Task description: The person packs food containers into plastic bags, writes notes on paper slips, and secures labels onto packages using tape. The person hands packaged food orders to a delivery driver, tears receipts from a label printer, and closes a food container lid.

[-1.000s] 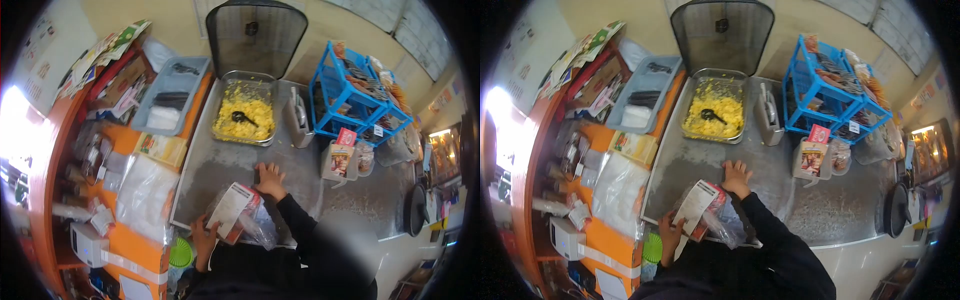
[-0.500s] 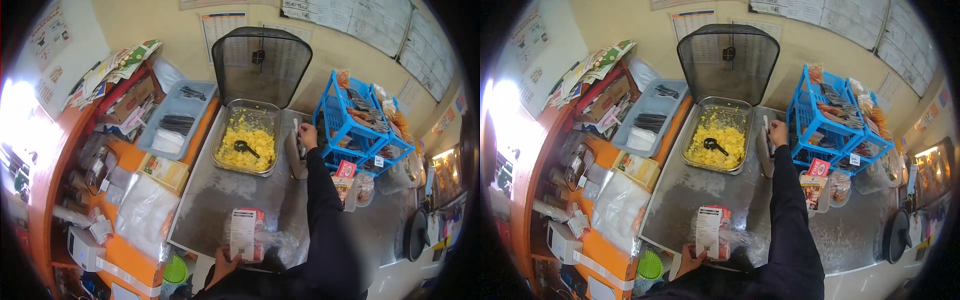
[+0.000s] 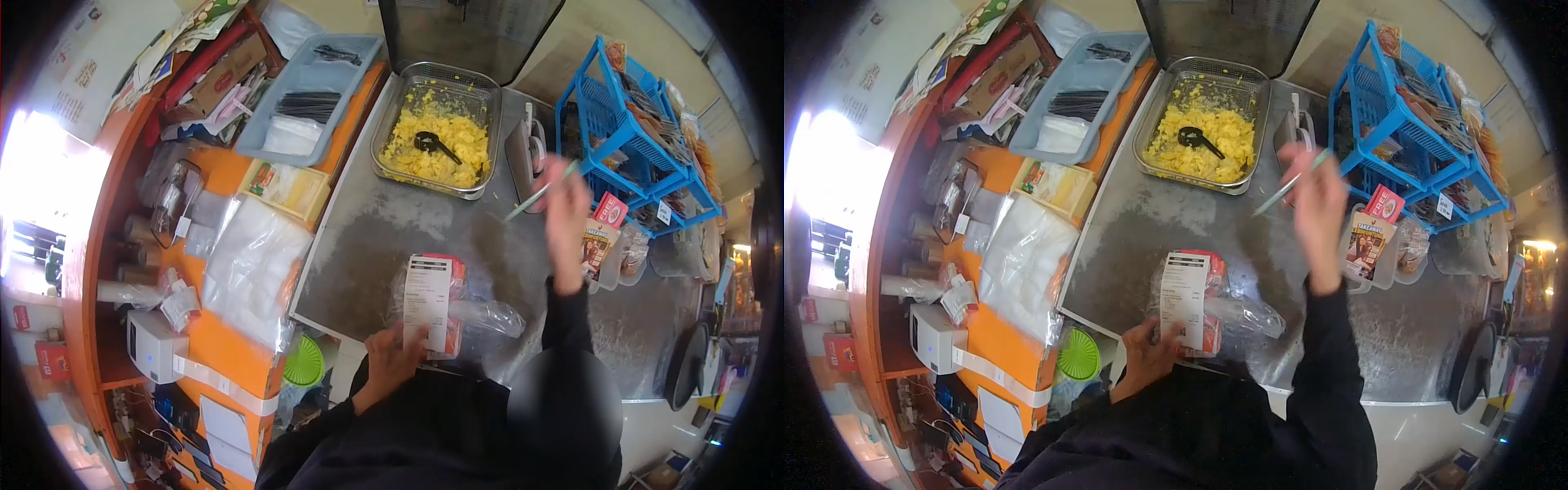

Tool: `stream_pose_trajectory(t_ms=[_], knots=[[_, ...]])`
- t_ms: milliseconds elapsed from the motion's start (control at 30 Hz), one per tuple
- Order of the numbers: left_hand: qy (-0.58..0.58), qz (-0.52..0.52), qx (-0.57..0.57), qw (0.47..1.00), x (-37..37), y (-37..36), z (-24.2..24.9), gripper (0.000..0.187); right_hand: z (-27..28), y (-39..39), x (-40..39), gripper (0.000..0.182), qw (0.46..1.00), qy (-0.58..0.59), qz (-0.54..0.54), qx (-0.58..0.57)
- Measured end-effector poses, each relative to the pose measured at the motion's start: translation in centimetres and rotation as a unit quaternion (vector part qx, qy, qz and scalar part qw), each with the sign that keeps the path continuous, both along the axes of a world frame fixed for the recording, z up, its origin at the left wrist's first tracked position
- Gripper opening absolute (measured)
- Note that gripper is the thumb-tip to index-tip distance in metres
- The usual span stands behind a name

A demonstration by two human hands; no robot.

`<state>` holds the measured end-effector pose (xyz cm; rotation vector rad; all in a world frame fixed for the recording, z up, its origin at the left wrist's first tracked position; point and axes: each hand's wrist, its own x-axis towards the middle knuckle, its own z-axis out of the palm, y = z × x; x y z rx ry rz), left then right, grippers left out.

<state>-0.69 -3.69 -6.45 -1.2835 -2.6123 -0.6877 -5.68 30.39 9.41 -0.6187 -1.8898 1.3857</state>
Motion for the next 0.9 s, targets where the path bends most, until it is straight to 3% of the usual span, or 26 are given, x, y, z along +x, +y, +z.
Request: stream_pose_trajectory(t_ms=[33,67,100,167,467,667,767,900], knots=[[0.042,-0.049,-0.031,0.997,-0.3,0.4,0.6,0.057,-1.3,-3.2,0.9,0.025,0.996,0.035,0.079,-0.023],[0.084,-0.098,-0.062,0.99,-0.6,0.8,1.0,0.052,-1.9,-6.5,2.2,0.018,0.985,0.0,0.135,-0.109],[0.127,-0.147,-0.094,0.977,-0.7,0.9,1.1,0.047,-4.9,-8.1,3.7,0.01,0.98,-0.017,0.195,0.017],[0.05,-0.171,-0.091,0.98,-0.5,0.7,0.9,0.045,-4.8,-11.8,5.0,0.006,0.955,-0.016,0.244,0.17],[0.004,-0.212,-0.067,0.975,0.0,0.2,-0.1,0.047,-7.8,-14.7,7.0,0.006,0.924,-0.096,0.268,0.254],[0.006,-0.218,-0.076,0.973,-0.1,0.2,-0.2,0.048,-7.8,-13.6,6.3,0.006,0.935,-0.058,0.211,0.278],[0.017,-0.222,-0.086,0.971,-0.1,-0.1,0.7,0.048,-6.4,-9.8,5.2,0.005,0.948,0.011,0.082,0.307],[0.02,-0.233,-0.072,0.97,-0.5,0.1,0.6,0.047,-4.0,1.9,0.1,0.025,0.967,0.004,-0.16,0.198]])
